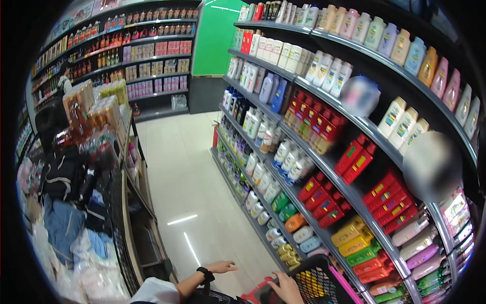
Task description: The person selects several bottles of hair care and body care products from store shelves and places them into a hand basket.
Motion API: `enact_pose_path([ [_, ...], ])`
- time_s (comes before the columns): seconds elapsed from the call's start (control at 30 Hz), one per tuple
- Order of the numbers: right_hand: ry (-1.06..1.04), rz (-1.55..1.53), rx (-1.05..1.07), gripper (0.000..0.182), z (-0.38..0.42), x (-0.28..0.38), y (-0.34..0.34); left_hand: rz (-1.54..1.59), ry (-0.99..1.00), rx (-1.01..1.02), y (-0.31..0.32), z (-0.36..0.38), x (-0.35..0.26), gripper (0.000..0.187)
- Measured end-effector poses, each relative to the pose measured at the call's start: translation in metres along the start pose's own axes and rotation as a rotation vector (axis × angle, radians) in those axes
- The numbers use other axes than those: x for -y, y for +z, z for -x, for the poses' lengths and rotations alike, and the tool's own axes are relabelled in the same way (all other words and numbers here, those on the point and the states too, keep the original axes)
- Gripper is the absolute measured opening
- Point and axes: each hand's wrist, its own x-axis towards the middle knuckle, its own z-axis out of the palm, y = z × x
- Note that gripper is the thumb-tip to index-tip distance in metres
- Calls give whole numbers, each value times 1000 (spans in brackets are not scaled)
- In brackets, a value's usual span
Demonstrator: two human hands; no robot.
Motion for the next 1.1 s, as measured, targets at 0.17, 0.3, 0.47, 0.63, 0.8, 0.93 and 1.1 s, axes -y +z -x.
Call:
enact_pose_path([
  [0.17, -156, -146, 87, 42, -138, 79, -6, 20, -301, -410, -124, 28, 118, 51],
  [0.3, -169, 194, 114, 42, -217, 116, 20, 29, -433, -597, -183, 58, 174, 42],
  [0.47, -275, -21, 327, 48, -283, 104, 77, 64, -409, -647, -195, 63, 215, 39],
  [0.63, -161, 6, 470, 47, -344, 58, 124, 228, -484, -155, -164, 27, 256, 47],
  [0.8, -4, 123, 638, 53, -420, -7, 177, 101, -325, 191, -207, -36, 272, 50],
  [0.93, 15, 48, 670, 55, -508, -21, 180, 110, -383, -75, -285, -86, 272, 55],
  [1.1, -43, 6, 567, 53, -653, -37, 170, -69, -380, -1, -431, -172, 270, 56],
])
